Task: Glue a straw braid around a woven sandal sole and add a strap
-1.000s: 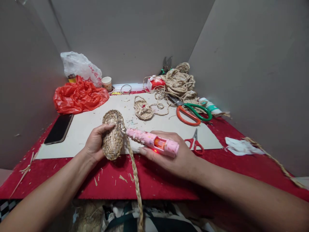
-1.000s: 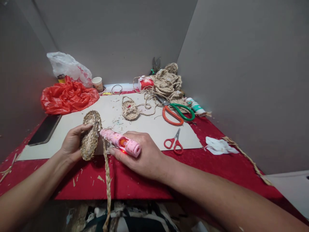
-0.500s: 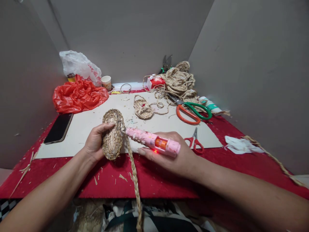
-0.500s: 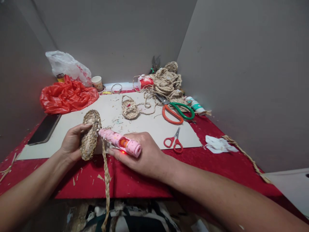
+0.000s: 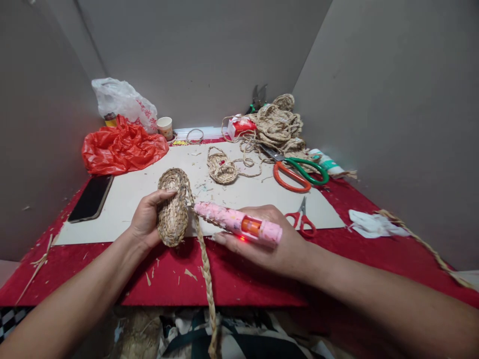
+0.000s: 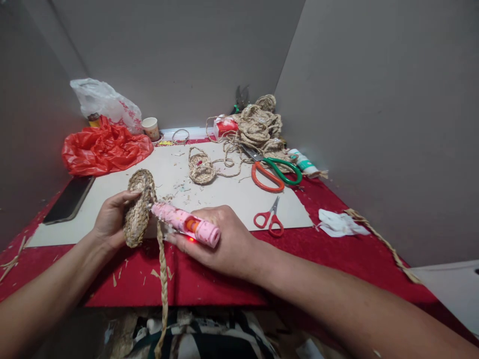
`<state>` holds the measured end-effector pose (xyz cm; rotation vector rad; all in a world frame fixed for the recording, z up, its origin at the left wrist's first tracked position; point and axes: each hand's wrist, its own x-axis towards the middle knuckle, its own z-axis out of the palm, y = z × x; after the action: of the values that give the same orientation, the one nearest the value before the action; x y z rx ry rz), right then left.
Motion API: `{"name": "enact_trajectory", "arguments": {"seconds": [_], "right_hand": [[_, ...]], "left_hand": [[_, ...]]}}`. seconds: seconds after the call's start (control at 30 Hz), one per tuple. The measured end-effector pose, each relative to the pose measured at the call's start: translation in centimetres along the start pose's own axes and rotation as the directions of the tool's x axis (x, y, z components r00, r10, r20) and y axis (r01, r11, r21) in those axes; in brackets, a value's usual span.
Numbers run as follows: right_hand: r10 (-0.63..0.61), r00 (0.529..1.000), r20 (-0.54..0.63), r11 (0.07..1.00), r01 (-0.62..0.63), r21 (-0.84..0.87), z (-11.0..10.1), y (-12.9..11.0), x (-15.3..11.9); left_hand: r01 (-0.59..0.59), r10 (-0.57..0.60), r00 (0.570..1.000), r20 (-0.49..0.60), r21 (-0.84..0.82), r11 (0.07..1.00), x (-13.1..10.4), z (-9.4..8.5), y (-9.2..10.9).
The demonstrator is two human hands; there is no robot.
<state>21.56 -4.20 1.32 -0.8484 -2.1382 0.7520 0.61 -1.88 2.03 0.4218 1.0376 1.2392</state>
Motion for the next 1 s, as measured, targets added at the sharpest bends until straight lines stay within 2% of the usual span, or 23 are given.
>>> {"name": "enact_trajectory", "arguments": {"seconds": [0.3,0.67,1.0], "right_hand": [[-0.002,1.0,0.014,1.0,0.002,-0.031,0.01,0.25,-0.11],[-0.004,1.0,-0.011,0.998,0.005,0.058,-0.02,0.01,0.06],[0.061,0.998,0.002,0.993,-0.061,0.099,0.07,0.08,0.17]], "left_hand": [[0.018,-0.018,0.999,0.027,-0.007,1.0,-0.04,0.14,-0.01],[0.006,-0.006,1.0,0.02,-0.01,1.0,-0.07,0.28,-0.03],[-0.006,0.005,0.998,0.061,0.006,1.0,-0.07,0.25,-0.04]]}}
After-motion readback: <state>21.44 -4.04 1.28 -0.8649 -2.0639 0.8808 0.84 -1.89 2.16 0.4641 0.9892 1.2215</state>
